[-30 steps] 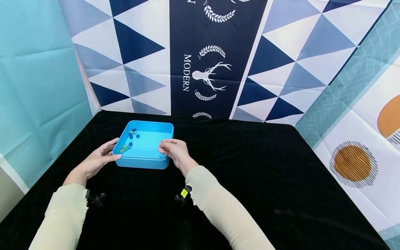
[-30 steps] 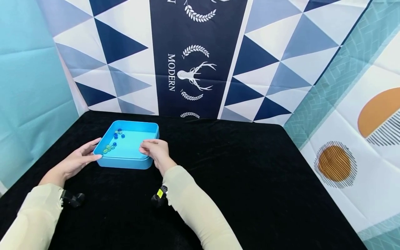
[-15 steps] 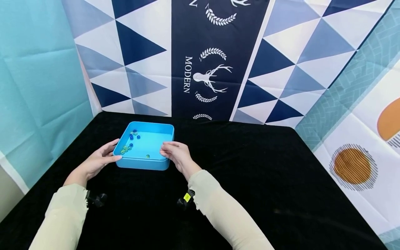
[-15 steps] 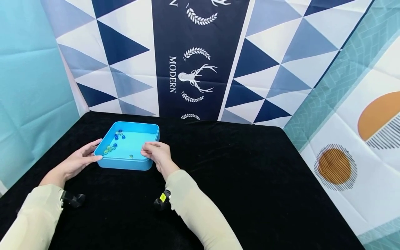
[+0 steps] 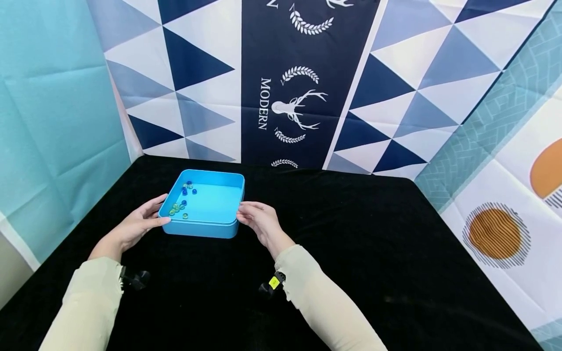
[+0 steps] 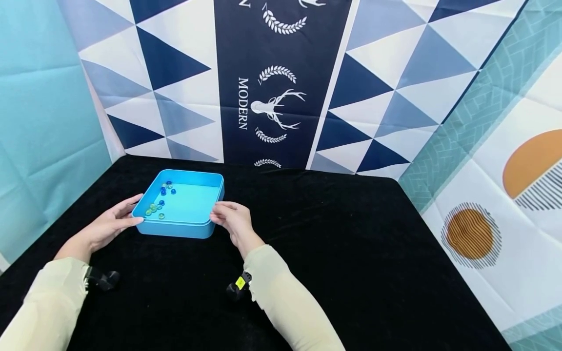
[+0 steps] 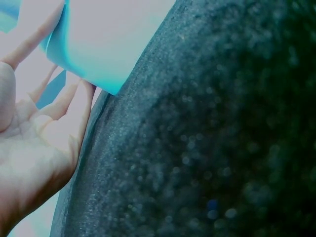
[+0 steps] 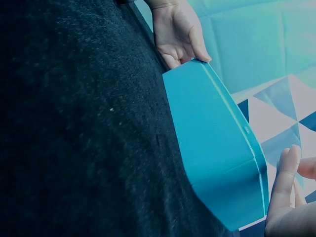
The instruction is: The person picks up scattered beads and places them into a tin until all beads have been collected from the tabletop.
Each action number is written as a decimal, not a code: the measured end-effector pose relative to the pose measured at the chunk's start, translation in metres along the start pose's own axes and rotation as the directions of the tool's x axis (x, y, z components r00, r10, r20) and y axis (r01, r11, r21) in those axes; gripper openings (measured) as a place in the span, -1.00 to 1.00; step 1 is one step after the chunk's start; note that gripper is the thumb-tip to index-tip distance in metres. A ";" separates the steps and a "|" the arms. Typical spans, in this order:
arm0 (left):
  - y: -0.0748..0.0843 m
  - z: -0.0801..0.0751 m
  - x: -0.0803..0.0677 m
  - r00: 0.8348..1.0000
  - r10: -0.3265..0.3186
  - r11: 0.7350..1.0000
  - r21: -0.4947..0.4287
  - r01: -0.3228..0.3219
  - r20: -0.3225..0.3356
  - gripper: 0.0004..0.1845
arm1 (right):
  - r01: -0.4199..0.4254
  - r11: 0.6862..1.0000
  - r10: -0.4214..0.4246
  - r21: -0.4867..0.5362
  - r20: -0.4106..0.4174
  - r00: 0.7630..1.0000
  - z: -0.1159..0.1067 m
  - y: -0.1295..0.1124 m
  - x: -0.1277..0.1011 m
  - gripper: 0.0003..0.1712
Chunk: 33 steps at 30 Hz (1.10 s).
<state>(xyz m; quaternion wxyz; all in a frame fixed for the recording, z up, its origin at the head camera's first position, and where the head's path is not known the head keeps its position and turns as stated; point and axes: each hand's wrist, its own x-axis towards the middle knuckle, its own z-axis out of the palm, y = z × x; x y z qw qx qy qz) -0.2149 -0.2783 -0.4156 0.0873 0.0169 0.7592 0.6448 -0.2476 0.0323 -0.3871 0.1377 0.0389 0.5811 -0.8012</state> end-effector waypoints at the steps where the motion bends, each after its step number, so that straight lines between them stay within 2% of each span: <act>1: 0.000 0.001 0.000 1.000 -0.001 1.000 0.002 0.001 0.001 -0.09 | 0.002 1.000 -0.002 -0.002 0.000 1.000 -0.002 0.001 -0.001 -0.68; 12: 0.002 0.001 -0.001 1.000 -0.003 1.000 0.006 0.003 0.004 -0.11 | 0.049 0.999 -0.049 0.003 0.002 0.999 -0.023 0.002 -0.006 -0.59; 25: 0.003 0.001 -0.001 1.000 -0.008 1.000 0.001 0.008 0.021 -0.12 | 0.069 0.997 -0.068 0.046 -0.023 0.997 -0.044 -0.003 -0.012 -0.62; 33: 0.005 0.003 -0.004 1.000 -0.028 1.000 -0.012 0.028 0.009 -0.10 | 0.096 0.994 -0.094 0.056 -0.032 0.995 -0.059 -0.002 -0.015 -0.60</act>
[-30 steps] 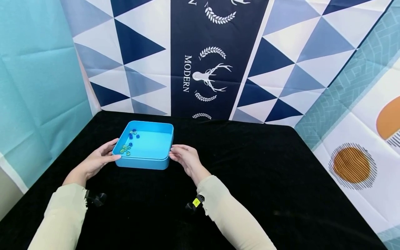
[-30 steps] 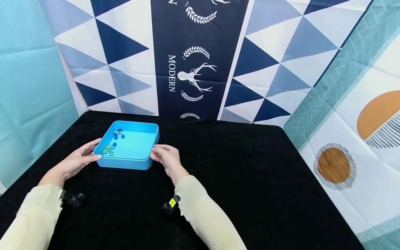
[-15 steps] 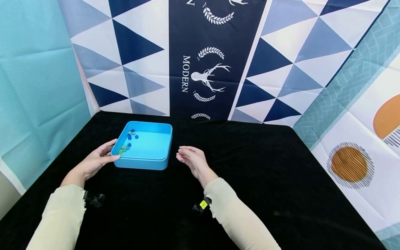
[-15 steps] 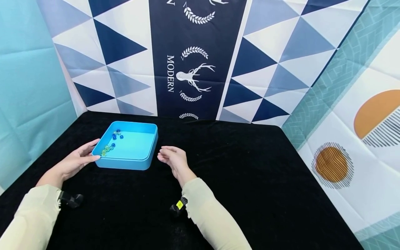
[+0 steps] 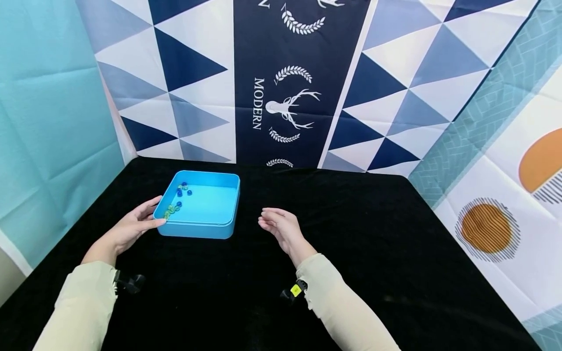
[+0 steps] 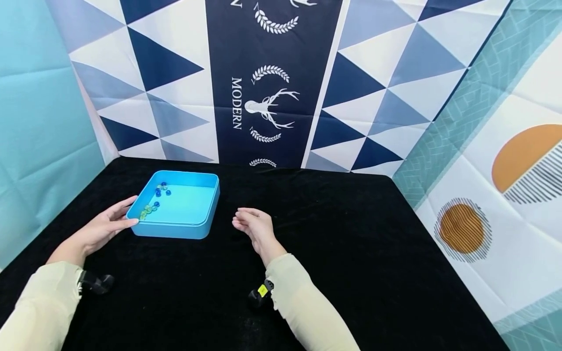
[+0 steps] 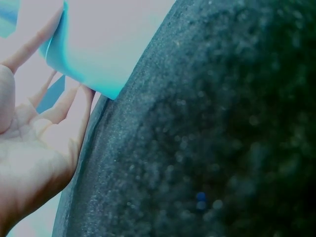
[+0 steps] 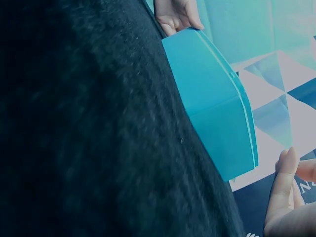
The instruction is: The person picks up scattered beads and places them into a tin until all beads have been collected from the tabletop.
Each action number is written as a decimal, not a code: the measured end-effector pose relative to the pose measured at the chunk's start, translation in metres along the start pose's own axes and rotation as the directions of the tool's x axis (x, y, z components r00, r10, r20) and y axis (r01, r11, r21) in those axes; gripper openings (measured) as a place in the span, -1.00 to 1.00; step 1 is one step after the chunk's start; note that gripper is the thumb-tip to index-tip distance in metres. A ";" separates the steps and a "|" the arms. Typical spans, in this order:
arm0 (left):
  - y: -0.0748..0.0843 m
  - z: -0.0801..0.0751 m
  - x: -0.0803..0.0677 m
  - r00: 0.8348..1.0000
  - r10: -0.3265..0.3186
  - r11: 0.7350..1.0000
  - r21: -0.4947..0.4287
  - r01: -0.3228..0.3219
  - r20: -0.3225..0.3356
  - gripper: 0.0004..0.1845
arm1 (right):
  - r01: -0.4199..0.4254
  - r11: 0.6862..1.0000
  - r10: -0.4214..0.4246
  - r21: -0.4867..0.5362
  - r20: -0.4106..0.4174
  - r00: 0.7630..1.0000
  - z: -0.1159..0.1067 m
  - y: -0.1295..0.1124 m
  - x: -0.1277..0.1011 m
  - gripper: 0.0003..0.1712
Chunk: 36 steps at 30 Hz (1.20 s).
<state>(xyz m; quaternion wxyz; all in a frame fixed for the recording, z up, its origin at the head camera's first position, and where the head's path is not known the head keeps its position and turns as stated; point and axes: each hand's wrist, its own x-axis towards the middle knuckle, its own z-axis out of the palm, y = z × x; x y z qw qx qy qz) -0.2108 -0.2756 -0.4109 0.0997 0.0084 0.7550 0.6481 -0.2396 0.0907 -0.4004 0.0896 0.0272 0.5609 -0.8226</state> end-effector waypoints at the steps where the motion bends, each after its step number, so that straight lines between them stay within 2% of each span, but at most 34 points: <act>1: 0.000 0.000 0.000 1.000 -0.002 1.000 0.002 0.002 -0.002 -0.10 | 0.002 1.000 -0.002 0.002 -0.001 1.000 -0.002 0.000 0.000 -0.59; 15: 0.001 0.006 0.001 1.000 -0.018 1.000 0.012 0.018 -0.011 -0.07 | 0.030 1.000 -0.030 -0.001 -0.062 0.998 -0.032 -0.006 -0.007 -0.70; 29: 0.001 0.006 -0.002 0.999 -0.030 0.999 0.020 0.031 -0.018 -0.07 | 0.038 0.999 -0.038 0.000 -0.088 0.995 -0.057 -0.015 -0.014 -0.68; 32: 0.001 0.006 -0.003 0.999 -0.031 0.998 0.055 0.033 -0.035 -0.06 | 0.047 0.999 -0.046 0.008 -0.090 0.995 -0.063 -0.017 -0.016 -0.69; 36: 0.002 0.009 -0.005 0.997 -0.014 0.986 0.165 0.027 -0.077 -0.05 | 0.055 0.998 -0.053 0.008 -0.100 0.994 -0.073 -0.021 -0.019 -0.70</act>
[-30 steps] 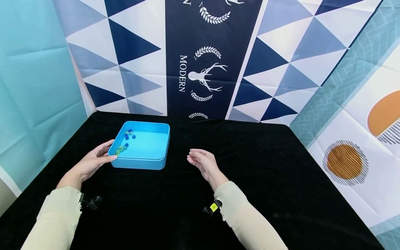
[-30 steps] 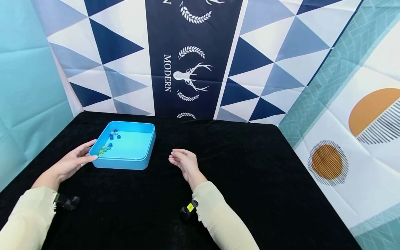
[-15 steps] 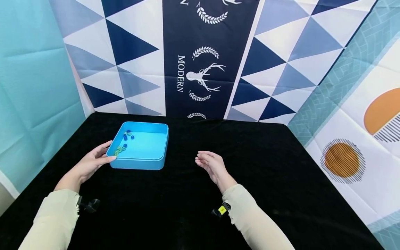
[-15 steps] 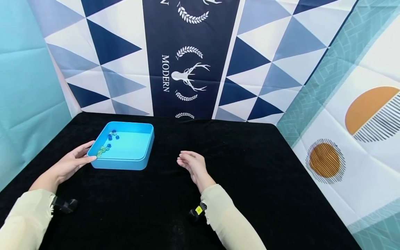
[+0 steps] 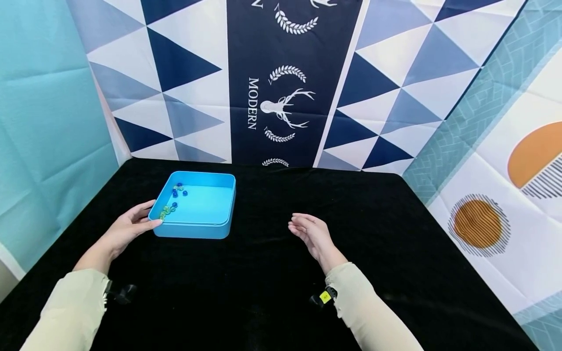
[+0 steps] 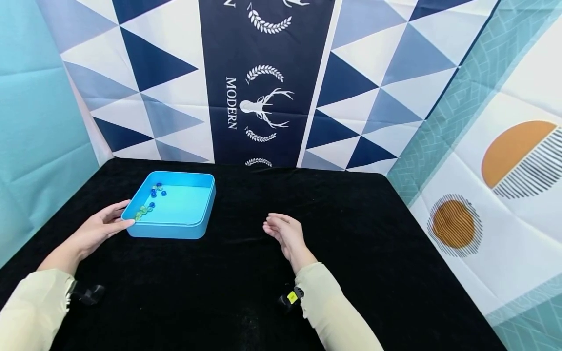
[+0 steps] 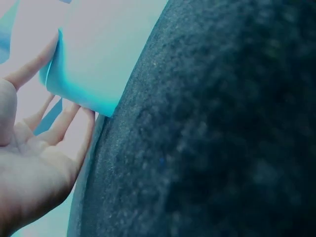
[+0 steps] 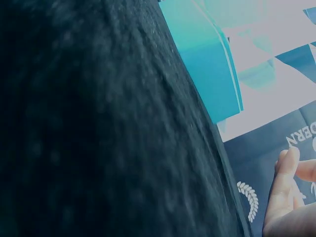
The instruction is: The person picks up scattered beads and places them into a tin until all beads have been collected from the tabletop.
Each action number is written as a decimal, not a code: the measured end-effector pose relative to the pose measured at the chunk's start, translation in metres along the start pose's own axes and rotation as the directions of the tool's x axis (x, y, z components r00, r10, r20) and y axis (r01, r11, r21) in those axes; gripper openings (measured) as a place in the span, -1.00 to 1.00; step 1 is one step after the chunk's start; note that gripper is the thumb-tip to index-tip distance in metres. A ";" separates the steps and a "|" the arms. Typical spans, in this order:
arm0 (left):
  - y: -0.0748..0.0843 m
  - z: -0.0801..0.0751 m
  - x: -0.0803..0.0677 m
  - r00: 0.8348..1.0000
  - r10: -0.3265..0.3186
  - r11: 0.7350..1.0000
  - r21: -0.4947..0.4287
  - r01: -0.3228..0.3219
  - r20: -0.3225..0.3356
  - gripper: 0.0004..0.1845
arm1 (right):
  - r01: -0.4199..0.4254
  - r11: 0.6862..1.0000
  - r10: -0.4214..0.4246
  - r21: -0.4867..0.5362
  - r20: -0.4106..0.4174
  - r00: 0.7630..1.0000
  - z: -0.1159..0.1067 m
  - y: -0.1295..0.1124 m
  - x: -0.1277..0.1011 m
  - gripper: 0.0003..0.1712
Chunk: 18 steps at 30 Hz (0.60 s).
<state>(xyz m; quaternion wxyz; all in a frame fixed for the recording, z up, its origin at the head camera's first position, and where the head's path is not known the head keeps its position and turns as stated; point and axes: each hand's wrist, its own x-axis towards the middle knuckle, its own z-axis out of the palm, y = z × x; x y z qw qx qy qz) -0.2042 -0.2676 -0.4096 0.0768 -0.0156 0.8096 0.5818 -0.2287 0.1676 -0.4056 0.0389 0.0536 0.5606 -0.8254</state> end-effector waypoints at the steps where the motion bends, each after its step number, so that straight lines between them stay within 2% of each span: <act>1: 0.001 0.000 -0.001 1.000 0.002 0.999 0.034 -0.001 -0.012 -0.06 | 0.001 1.000 -0.001 -0.002 -0.001 1.000 -0.003 -0.001 0.000 -0.71; 6: 0.005 0.005 -0.007 0.996 0.040 0.980 0.196 -0.023 -0.083 -0.06 | 0.006 1.000 -0.006 -0.009 -0.006 1.000 -0.016 -0.006 0.000 -0.76; 10: 0.010 0.011 -0.011 0.978 0.114 0.949 0.311 -0.056 -0.174 -0.10 | 0.010 1.000 -0.010 -0.010 -0.018 1.000 -0.026 -0.010 -0.001 -0.77; 14: 0.015 0.017 -0.017 0.949 0.198 0.905 0.419 -0.080 -0.246 -0.23 | 0.011 1.000 -0.011 -0.018 -0.026 1.000 -0.035 -0.014 -0.003 -0.76; 18: 0.022 0.024 -0.023 0.928 0.270 0.841 0.532 -0.099 -0.255 -0.42 | 0.014 1.000 -0.014 -0.016 -0.034 0.999 -0.043 -0.018 -0.005 -0.81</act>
